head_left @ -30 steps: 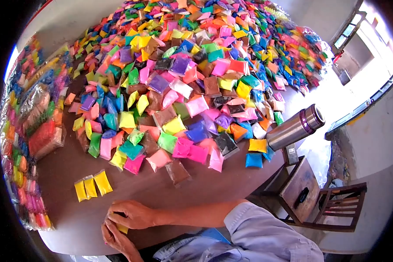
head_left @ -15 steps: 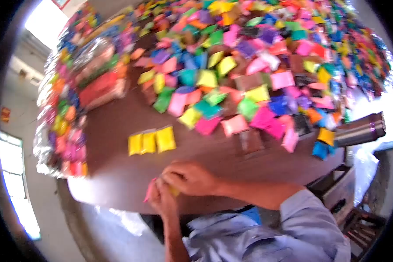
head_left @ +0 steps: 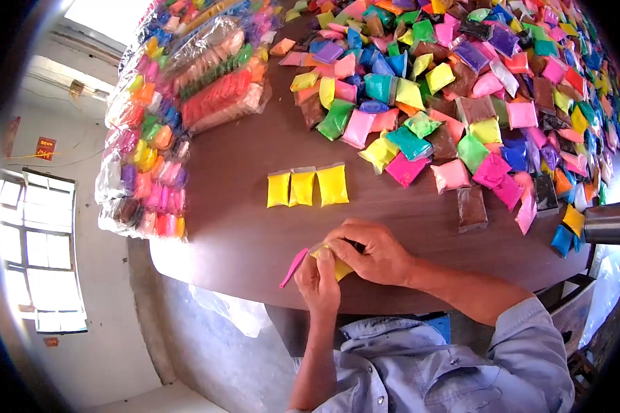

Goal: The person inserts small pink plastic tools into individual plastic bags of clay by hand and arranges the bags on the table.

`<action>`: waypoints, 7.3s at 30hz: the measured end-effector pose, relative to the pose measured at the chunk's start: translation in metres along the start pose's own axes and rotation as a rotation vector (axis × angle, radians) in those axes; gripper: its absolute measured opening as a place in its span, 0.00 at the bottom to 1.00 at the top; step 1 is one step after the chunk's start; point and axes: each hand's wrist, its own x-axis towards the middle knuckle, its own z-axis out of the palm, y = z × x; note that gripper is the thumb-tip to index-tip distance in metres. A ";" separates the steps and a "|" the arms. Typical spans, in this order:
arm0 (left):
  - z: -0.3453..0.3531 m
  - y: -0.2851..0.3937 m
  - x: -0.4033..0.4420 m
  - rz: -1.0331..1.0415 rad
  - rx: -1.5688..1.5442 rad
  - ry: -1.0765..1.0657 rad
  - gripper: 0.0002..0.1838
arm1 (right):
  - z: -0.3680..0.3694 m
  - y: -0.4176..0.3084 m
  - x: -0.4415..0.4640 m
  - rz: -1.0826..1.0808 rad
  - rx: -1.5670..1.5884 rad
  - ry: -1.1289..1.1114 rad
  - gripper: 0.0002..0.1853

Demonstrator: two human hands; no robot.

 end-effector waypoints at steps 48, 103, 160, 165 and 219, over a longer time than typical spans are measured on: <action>-0.001 0.004 0.000 0.066 0.175 -0.107 0.18 | -0.001 0.001 0.001 0.102 0.079 0.012 0.13; -0.001 0.006 -0.001 -0.043 0.069 -0.057 0.16 | -0.003 0.000 0.002 0.161 0.121 -0.054 0.11; -0.007 -0.002 0.002 -0.034 -0.018 -0.045 0.10 | 0.002 0.002 -0.002 0.089 0.032 -0.001 0.05; -0.006 0.003 0.004 -0.067 -0.065 -0.028 0.09 | 0.000 -0.002 0.000 0.071 -0.027 -0.018 0.05; -0.006 0.001 0.002 -0.054 -0.040 -0.089 0.10 | -0.002 -0.003 0.003 0.124 0.057 0.016 0.13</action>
